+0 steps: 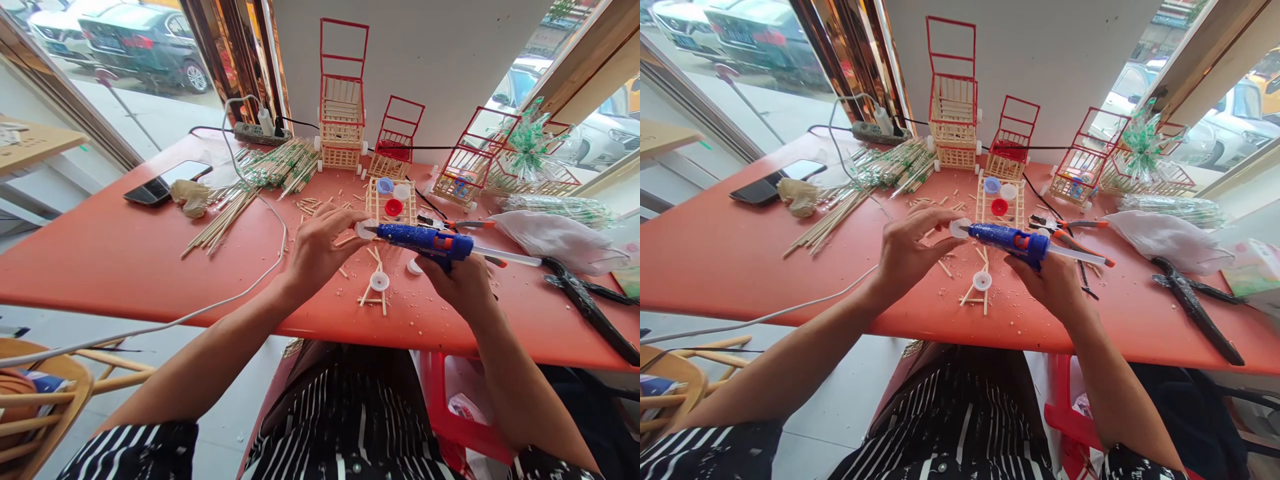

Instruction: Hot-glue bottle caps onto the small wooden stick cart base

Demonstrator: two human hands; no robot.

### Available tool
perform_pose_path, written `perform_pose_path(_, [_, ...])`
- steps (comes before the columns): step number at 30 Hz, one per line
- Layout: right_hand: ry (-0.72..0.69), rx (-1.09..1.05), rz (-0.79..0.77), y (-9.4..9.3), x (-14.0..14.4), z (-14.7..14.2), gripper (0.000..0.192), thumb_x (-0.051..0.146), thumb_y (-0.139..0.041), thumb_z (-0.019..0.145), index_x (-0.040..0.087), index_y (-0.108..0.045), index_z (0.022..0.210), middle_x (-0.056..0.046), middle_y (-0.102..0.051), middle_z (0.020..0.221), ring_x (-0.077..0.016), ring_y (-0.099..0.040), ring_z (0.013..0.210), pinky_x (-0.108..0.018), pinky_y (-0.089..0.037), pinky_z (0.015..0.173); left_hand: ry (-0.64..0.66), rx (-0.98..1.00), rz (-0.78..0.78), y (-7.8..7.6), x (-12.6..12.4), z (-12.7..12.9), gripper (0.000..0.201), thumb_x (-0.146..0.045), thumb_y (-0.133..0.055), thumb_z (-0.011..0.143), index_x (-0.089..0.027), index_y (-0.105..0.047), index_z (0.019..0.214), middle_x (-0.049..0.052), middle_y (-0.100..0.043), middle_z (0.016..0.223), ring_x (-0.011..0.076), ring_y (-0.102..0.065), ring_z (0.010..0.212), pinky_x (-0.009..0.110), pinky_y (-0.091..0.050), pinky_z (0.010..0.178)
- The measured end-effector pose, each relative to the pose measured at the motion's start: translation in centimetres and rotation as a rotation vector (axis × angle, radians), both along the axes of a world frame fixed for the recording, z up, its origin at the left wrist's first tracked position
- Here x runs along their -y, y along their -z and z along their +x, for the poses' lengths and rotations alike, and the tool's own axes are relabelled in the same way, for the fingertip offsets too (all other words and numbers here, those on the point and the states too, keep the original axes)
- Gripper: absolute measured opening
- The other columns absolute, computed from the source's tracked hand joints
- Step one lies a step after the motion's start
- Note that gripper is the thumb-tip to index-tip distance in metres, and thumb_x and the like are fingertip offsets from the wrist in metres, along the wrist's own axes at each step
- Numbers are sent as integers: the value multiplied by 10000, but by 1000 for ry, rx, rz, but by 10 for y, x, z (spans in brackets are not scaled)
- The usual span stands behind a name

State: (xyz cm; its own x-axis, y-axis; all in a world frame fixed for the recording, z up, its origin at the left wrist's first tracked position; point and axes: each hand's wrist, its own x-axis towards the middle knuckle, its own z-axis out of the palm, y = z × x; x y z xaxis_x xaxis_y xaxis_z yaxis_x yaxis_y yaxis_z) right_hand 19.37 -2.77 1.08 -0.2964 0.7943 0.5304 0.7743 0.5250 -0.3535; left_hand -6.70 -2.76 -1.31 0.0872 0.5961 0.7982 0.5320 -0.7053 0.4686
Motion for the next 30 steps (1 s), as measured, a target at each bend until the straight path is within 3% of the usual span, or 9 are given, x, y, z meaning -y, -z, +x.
perform_pose_path(14, [-35, 8, 121, 8, -1, 1, 413, 580, -570, 972, 211, -672, 814, -16, -614, 611, -185, -542, 528, -306, -358, 523, 11, 29, 2, 0, 1, 0, 229, -336, -837, 911, -185, -797, 1079, 63, -823, 987, 187, -721, 908, 313, -589, 853])
perform_pose_path(30, [-31, 11, 125, 12, -1, 3, 394, 584, -599, 965, 228, -645, 803, -26, -628, 636, -204, -564, 553, -328, -393, 553, -5, 2, -4, -1, 1, 0, 214, -331, -824, 924, -190, -797, 1082, 62, -820, 985, 190, -712, 905, 324, -588, 854])
